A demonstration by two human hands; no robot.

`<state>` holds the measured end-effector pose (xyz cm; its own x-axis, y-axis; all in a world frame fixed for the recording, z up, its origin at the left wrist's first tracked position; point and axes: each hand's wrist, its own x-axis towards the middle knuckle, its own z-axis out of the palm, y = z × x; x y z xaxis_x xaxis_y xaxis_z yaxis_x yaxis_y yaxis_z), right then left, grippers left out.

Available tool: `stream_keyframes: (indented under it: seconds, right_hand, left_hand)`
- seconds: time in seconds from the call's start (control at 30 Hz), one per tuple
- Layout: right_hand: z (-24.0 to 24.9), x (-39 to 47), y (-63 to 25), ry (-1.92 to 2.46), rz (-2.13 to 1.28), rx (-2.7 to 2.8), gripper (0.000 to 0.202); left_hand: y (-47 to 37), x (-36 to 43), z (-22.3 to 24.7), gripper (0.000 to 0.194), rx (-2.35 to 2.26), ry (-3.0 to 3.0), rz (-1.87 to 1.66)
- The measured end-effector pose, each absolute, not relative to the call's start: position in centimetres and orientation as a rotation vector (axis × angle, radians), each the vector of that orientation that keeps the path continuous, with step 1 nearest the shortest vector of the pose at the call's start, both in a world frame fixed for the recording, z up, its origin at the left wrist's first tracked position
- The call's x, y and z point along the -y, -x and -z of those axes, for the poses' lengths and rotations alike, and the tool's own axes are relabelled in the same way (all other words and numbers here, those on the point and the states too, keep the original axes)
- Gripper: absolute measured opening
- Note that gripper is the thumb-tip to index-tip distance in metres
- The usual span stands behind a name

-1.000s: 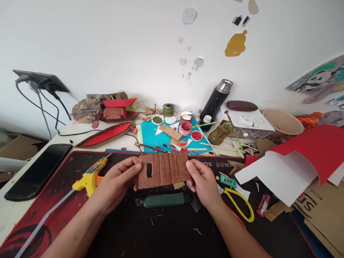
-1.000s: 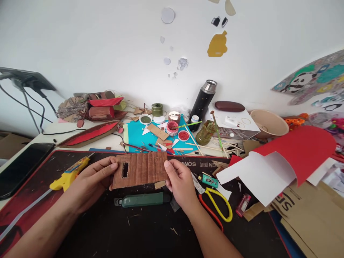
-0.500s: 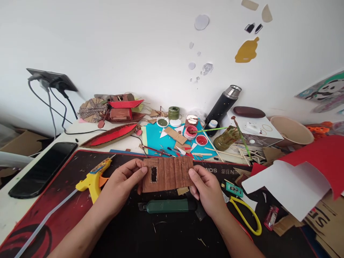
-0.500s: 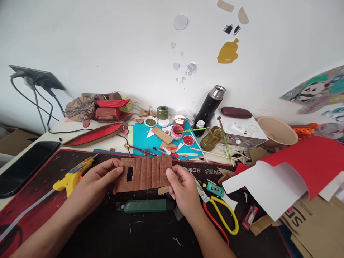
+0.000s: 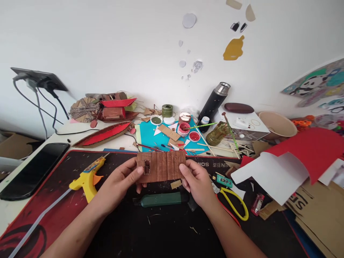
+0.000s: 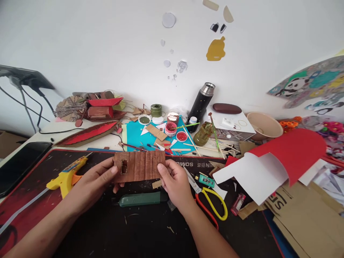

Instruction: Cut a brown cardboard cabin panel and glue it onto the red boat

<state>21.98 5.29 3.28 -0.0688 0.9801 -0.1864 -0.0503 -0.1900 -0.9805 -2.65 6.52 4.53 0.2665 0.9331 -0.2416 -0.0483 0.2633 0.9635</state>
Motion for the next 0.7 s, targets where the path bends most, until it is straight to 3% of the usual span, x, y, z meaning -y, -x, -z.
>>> stream_keyframes:
  seconds: [0.27, 0.47, 0.57, 0.7]
  right_hand:
    - [-3.3, -5.1, -21.8, 1.212, -1.455, 1.144, 0.048]
    - [-3.0, -5.4, -22.5, 1.249, -1.37, 1.154, 0.046]
    - [-2.6, -5.2, -22.4, 1.329, -1.246, 1.337, 0.036]
    - [-3.4, -4.6, -22.0, 1.465, -0.972, 1.923, 0.017]
  left_hand:
    - [2.8, -7.3, -5.3, 0.033, -1.134, -1.064, -0.887]
    - [6.0, -8.7, -7.7, 0.044, -1.198, -1.012, -0.866]
    - [7.9, -9.6, -8.6, 0.048, -1.231, -0.903, -1.051]
    - [8.7, -10.2, -8.9, 0.068, -1.263, -0.827, -1.121]
